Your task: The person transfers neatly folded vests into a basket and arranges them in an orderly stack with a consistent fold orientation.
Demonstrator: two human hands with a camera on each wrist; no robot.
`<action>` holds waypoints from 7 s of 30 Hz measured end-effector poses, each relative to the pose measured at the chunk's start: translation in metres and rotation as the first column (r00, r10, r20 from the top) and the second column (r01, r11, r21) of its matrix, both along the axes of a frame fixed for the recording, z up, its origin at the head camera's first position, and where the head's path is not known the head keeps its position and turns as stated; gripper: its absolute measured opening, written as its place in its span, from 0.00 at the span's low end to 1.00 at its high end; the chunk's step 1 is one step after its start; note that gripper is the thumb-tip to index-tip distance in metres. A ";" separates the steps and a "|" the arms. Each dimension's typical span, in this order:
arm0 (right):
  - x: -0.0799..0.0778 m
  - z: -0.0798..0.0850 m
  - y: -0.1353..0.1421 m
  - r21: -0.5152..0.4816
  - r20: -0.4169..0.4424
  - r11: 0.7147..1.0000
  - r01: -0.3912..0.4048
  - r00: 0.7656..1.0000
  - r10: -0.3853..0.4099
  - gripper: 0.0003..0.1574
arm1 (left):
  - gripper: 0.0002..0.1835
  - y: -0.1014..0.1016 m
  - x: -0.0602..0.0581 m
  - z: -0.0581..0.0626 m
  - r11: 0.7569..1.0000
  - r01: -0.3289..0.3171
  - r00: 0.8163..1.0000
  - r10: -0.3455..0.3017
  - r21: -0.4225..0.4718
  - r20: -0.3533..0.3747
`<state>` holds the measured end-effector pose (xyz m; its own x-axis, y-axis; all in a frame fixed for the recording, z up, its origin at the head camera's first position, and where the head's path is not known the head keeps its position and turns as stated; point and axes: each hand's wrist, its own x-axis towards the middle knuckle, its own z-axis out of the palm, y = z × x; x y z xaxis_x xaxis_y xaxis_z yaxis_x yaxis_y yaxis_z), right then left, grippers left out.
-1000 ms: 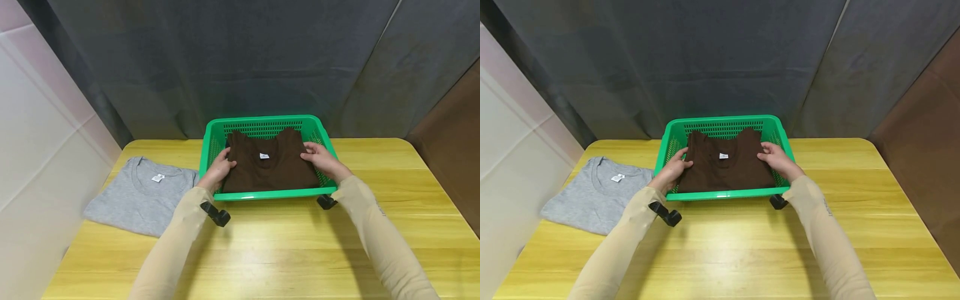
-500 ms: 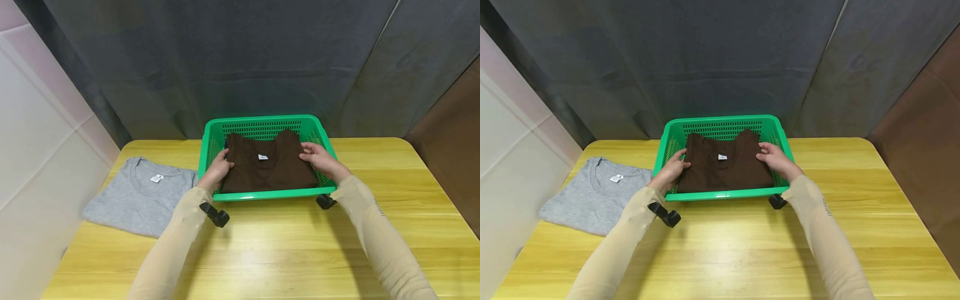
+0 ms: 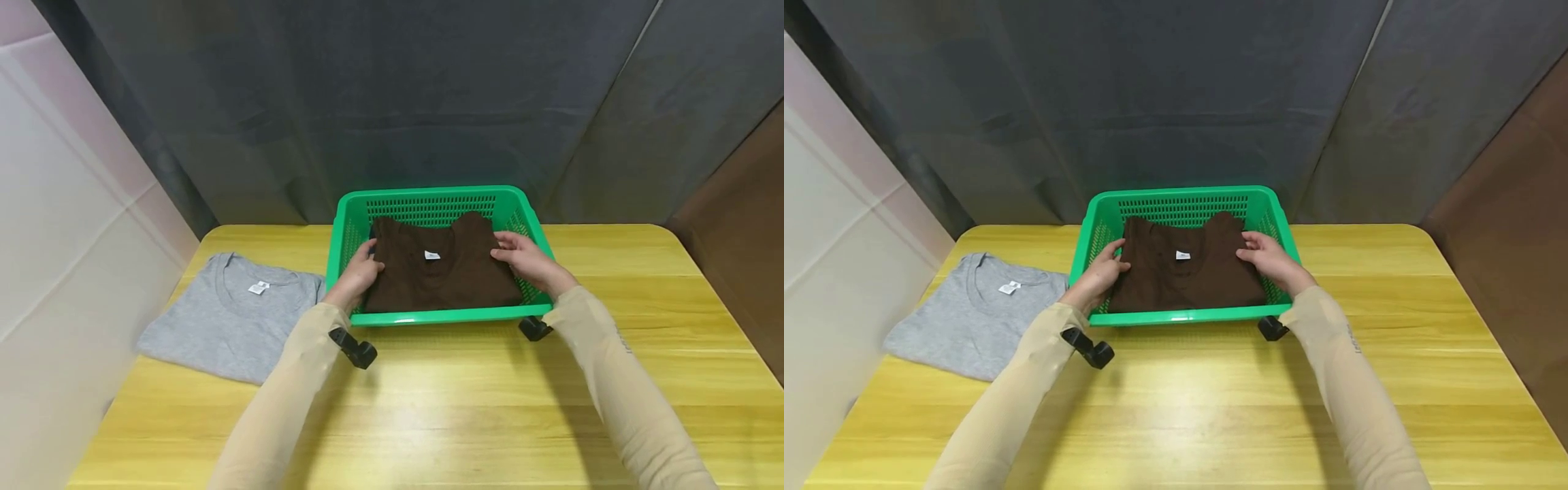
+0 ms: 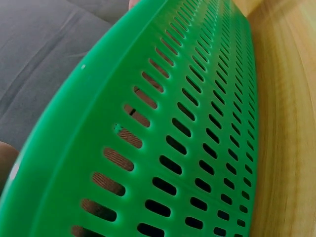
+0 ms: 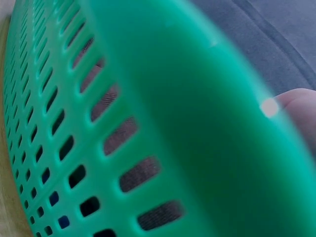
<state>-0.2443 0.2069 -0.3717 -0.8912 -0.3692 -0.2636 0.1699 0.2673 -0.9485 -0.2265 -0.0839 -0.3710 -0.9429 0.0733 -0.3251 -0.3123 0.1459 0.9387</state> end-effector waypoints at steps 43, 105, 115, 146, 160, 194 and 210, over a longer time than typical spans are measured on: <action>0.000 0.002 0.002 0.124 -0.057 0.992 -0.031 0.998 0.039 0.42 | 0.31 0.001 0.000 0.005 0.968 0.039 0.997 -0.055 -0.246 -0.058; 0.100 0.055 -0.131 -0.103 -0.499 0.921 -0.376 0.820 0.279 0.41 | 0.33 -0.141 0.063 0.040 0.941 -0.074 0.947 -0.038 -0.331 -0.319; 0.107 0.042 -0.150 -0.079 -0.488 0.919 -0.386 0.819 0.302 0.44 | 0.34 -0.167 0.060 0.032 0.936 -0.100 0.961 0.004 -0.337 -0.275; 0.127 -0.037 -0.235 0.028 -0.103 0.934 -0.355 0.929 0.356 0.44 | 0.33 -0.233 0.041 0.000 0.784 -0.133 0.982 0.019 -0.607 -0.190; 0.117 -0.049 -0.246 0.020 0.008 0.969 -0.246 0.969 0.246 0.47 | 0.34 -0.256 0.032 -0.016 0.637 -0.050 0.998 0.003 -0.770 -0.063; 0.105 -0.052 -0.278 -0.092 0.056 0.993 0.080 0.996 -0.075 0.42 | 0.32 -0.272 0.025 -0.041 0.535 0.038 0.983 0.131 -0.844 0.127; 0.103 -0.063 -0.286 -0.307 0.249 0.919 0.246 0.953 -0.172 0.46 | 0.35 -0.282 0.027 -0.028 0.536 0.213 0.977 -0.126 -0.817 0.172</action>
